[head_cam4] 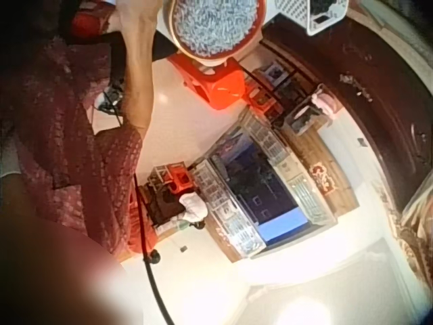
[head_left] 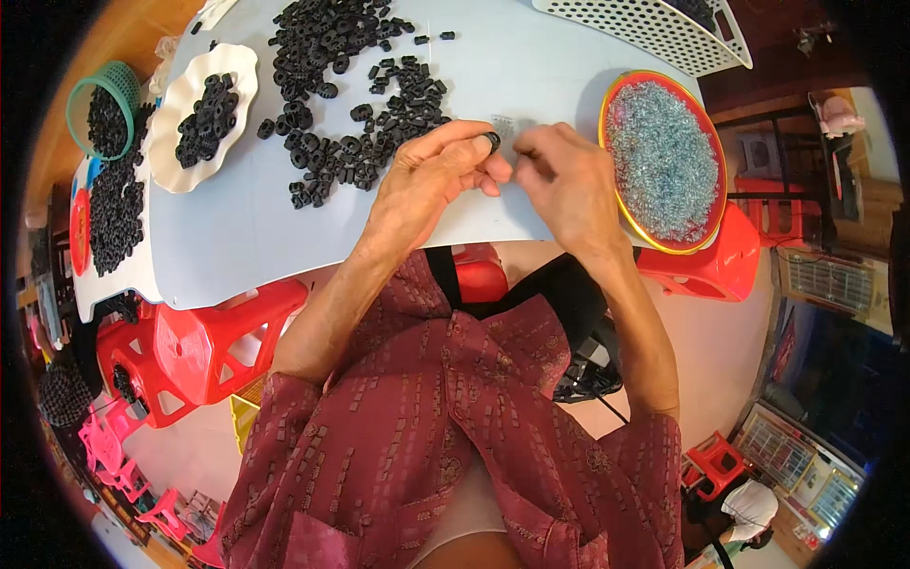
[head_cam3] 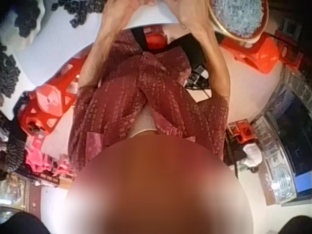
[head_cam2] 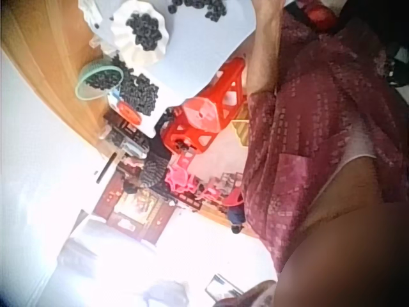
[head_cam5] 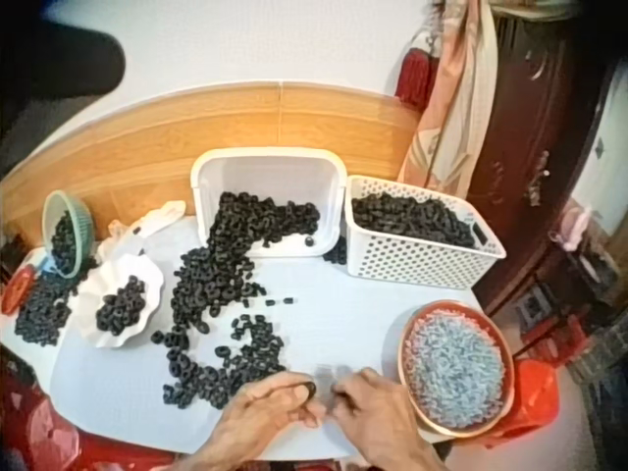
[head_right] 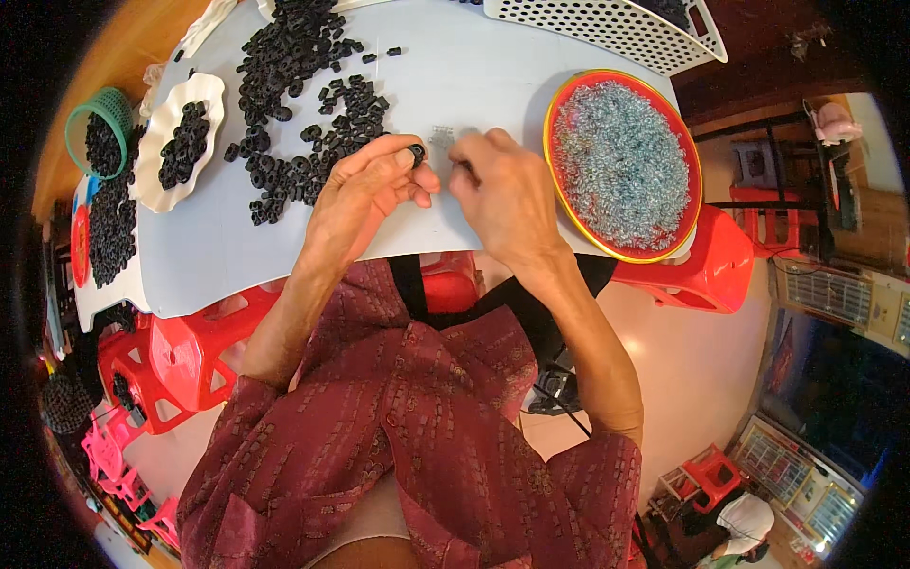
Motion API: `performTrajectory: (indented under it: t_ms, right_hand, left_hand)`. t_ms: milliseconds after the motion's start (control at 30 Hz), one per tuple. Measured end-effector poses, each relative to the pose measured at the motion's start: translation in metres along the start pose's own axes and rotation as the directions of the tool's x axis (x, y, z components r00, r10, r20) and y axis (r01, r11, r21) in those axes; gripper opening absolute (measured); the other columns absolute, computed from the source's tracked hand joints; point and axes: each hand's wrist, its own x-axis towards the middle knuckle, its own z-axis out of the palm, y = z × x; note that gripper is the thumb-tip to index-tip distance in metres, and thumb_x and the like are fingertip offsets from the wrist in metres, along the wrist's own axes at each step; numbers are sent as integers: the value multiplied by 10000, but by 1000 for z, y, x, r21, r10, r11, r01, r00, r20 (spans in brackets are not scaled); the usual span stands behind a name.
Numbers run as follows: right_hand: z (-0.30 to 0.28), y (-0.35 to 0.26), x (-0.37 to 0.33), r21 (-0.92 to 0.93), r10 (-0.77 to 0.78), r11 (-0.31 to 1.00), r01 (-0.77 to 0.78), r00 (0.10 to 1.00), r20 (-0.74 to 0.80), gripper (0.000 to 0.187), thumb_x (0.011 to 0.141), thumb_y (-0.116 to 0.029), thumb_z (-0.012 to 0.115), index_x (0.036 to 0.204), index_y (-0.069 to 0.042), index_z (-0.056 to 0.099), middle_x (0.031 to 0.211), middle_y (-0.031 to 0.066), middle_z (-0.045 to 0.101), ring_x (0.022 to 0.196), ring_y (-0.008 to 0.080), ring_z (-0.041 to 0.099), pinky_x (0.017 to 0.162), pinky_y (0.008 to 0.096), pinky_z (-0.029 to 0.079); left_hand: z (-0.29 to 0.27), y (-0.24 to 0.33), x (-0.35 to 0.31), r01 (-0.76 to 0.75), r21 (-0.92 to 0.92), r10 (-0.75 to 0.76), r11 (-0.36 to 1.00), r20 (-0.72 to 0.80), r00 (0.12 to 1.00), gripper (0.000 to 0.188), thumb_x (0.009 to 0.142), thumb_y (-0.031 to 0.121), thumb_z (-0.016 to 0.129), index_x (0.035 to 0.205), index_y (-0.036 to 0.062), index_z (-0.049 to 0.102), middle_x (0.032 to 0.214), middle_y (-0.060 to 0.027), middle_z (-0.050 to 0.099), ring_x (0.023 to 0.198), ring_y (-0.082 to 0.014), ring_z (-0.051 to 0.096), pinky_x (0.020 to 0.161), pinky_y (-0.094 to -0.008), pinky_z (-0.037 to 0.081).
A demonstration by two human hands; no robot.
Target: Assembling small black circular components with tiny blue beads by hand on a workshop table.
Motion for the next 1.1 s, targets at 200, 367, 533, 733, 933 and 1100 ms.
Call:
performTrajectory:
  t_ms: [200, 367, 533, 733, 933, 1100]
  right_hand:
    - [-8, -8, 5, 707, 373, 645, -290, 927, 40, 167, 872, -67, 596, 1009, 13, 649, 790, 62, 670, 723, 89, 621, 649, 228, 502]
    - [-1, -10, 4, 764, 301, 603, -232, 952, 52, 153, 868, -44, 609, 1001, 23, 645, 799, 56, 658, 695, 84, 593, 657, 210, 493]
    - [6, -10, 1, 800, 289, 544, -252, 952, 104, 141, 875, -20, 598, 997, 37, 640, 794, 46, 638, 690, 82, 573, 652, 216, 493]
    - [5, -5, 0, 722, 249, 653, -229, 965, 80, 161, 879, -29, 597, 1021, 42, 628, 794, 45, 635, 693, 86, 571, 662, 224, 494]
    - [8, 5, -5, 785, 242, 572, -238, 963, 115, 156, 879, -17, 587, 1020, 32, 631, 811, 46, 637, 711, 85, 580, 680, 225, 490]
    - [7, 12, -8, 850, 211, 470, -238, 965, 154, 152, 879, -2, 572, 1015, 29, 633, 807, 45, 636, 720, 82, 582, 685, 223, 488]
  left_hand:
    - [-1, -1, -2, 6, 49, -7, 999, 24, 1000, 340, 926, 153, 510, 1161, -93, 519, 861, -151, 635, 746, -195, 589, 751, -312, 490]
    - [-1, -4, -1, -29, 50, 28, 998, 28, 999, 334, 935, 151, 497, 1167, -87, 520, 872, -146, 637, 752, -190, 590, 753, -310, 492]
    - [-4, -9, 0, -57, 76, 53, 995, 62, 997, 302, 942, 123, 482, 1150, -89, 535, 894, -141, 640, 778, -186, 599, 748, -300, 501]
    - [-2, -7, 0, -101, 189, 88, 977, 77, 993, 267, 943, 102, 472, 1120, -71, 572, 886, -137, 643, 782, -164, 604, 722, -284, 512]
    - [3, -1, -3, -126, 368, 101, 921, 86, 991, 262, 935, 97, 476, 1109, -66, 583, 871, -119, 647, 748, -148, 601, 699, -274, 510]
    - [-1, -4, -1, -83, 295, 48, 952, 124, 991, 268, 933, 116, 485, 1109, -59, 587, 877, -113, 650, 720, -140, 597, 693, -266, 502]
